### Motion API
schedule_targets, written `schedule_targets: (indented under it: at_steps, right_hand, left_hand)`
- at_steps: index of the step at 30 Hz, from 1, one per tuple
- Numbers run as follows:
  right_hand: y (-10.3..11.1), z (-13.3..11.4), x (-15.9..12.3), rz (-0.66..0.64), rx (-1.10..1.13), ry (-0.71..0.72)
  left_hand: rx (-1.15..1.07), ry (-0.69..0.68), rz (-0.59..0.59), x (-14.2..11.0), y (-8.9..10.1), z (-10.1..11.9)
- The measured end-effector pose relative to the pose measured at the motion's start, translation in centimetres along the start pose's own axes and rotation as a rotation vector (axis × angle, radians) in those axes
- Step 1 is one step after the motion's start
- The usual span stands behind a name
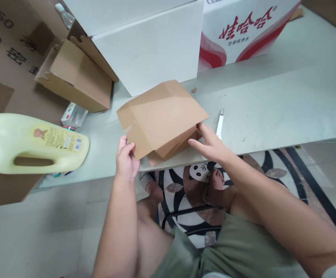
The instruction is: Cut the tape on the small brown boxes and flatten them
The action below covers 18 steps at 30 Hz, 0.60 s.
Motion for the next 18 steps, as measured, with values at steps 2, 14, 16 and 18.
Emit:
schedule_targets:
  at_steps: [2, 14, 16, 18]
  right_hand:
    - [0.0, 0.5, 0.4, 0.016, 0.028, -0.045]
    - [1.4, 0.1, 0.2, 0.301, 0.033, -0.138]
    - [1.9, 0.1, 0.0, 0.361, 0.056, -0.151]
    - [2.2, 0.4, 0.0, 0.405, 0.16, -0.191]
  left_hand:
    - [-0.003, 0.032, -0.029, -0.2, -0.2, -0.2]
    - [0.102, -0.032, 0.157, 0.0, 0.4, 0.7]
    - [0.13, -0.05, 0.186, 0.0, 0.5, 0.8]
    - [0.14, -0.05, 0.16, 0.0, 0.4, 0.8]
Point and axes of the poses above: each hand's wrist, its own x-axis towards the middle knuckle, its own y-axis out of the back of the hand, z = x × y, the point moved 6 cm from there along x, towards the middle knuckle, and after that the axes turned 14 degrees about z, right-handed, at the moved point
